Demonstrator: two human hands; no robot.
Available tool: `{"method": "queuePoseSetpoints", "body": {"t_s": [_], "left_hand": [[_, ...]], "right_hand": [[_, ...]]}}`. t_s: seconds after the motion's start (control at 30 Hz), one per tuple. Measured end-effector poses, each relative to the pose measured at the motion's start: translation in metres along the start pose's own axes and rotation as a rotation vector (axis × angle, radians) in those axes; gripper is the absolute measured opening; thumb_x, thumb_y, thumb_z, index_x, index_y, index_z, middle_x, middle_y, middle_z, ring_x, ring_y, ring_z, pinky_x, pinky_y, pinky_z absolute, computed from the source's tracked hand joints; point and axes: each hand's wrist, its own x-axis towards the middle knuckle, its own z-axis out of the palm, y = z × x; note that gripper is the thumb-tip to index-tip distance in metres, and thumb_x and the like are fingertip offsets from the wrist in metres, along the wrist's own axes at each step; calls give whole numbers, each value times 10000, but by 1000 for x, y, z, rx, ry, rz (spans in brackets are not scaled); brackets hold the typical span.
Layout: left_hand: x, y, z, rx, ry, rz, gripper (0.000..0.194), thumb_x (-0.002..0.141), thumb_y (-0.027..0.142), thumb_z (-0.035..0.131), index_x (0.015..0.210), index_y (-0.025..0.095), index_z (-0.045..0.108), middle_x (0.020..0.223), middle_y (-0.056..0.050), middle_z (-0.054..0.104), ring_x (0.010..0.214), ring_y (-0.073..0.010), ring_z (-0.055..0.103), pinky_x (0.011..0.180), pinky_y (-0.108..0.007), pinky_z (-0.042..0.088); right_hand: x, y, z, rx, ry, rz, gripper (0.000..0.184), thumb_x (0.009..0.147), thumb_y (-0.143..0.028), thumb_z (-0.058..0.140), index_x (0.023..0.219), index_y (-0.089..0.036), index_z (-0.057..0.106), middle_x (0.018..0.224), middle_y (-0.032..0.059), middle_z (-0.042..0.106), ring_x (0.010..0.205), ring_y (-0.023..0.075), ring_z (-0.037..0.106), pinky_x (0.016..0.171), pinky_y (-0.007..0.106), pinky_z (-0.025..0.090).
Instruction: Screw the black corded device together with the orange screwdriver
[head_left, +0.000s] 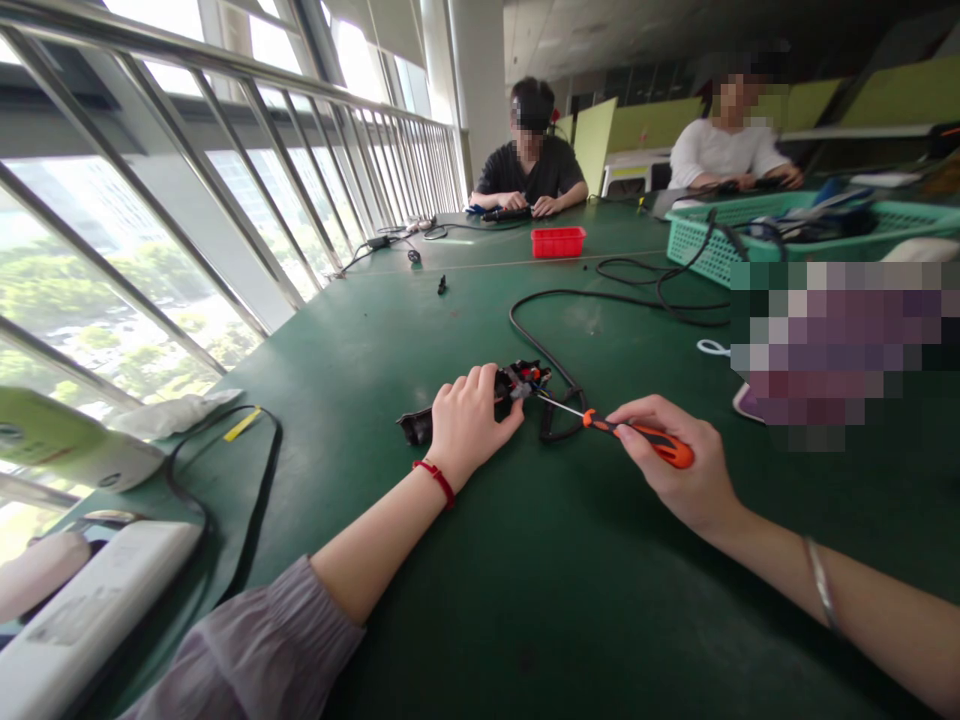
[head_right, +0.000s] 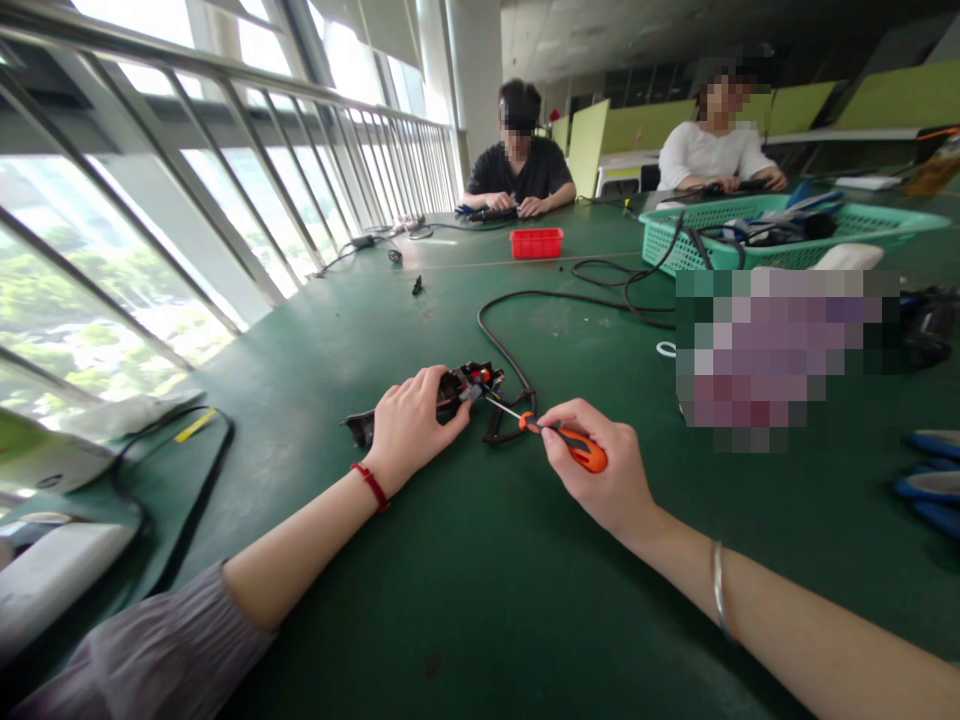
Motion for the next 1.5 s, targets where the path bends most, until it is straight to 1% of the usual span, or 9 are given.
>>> {"method": "queuePoseSetpoints", "body": {"t_s": [0.27,0.53,0.73,0.9,1.03,1.27,1.37,1.43,1.5], "left_hand": [[0,0,0,1,-20,-7,361,838,444,469,1083,180,491,995,-68,640,901,-223,606,747,-314,417],[0,0,0,-3,-5,-2,355,841,438,459,1077,175,494,982,-60,640,886,-222,604,741,-318,413],[0,0,0,-4,-11,0,357,843,437,457,1080,172,493,988,-65,639,890,-223,602,743,-321,413],[0,0,0,-9,-7,-1,361,845,440,455,1085,173,491,982,-62,637,886,-222,602,741,-319,410],[0,0,0,1,-5,4,356,843,440,456,1072,171,497,973,-57,639,880,-220,602,734,-319,413],[0,0,1,1,7,-1,357,841,440,461,1072,171,497,972,-52,638,884,-221,604,735,-323,419],[0,-1,1,-2,4,4,356,843,443,459,1070,171,498,964,-53,638,878,-220,605,733,-323,420],[1,-1,1,-3,4,6,357,845,445,459,1070,171,498,962,-54,638,874,-220,605,731,-324,421],[1,-1,1,-4,5,9,361,845,447,460,1072,168,496,966,-56,636,876,-221,604,732,-327,424]], "right_hand": [[2,0,3,11,-38,40,68,829,-244,539,810,-204,591,627,-18,606,494,94,527,468,221,422],[0,-2,0,49,9,18,50,827,-193,542,802,-203,585,579,-43,560,455,71,490,443,200,388],[1,-2,1,35,-19,26,45,823,-202,546,811,-199,590,579,-42,559,462,76,493,455,207,395],[1,-3,1,32,-11,13,58,818,-181,541,787,-196,587,597,-37,580,470,73,500,456,200,392],[2,-3,0,41,1,1,56,822,-167,538,809,-196,584,573,-50,554,454,64,490,447,187,385],[2,-2,2,58,-18,37,31,818,-182,548,838,-197,567,576,-49,548,457,64,486,453,184,385],[2,-3,4,108,38,45,217,771,-179,600,970,-210,521,638,-44,545,516,87,523,491,201,424],[2,-1,5,137,119,24,336,729,-161,631,1030,-217,493,739,-20,558,631,114,575,595,234,479],[4,2,5,158,167,28,358,717,-161,638,1038,-220,491,842,10,562,730,136,598,687,272,498]]}}
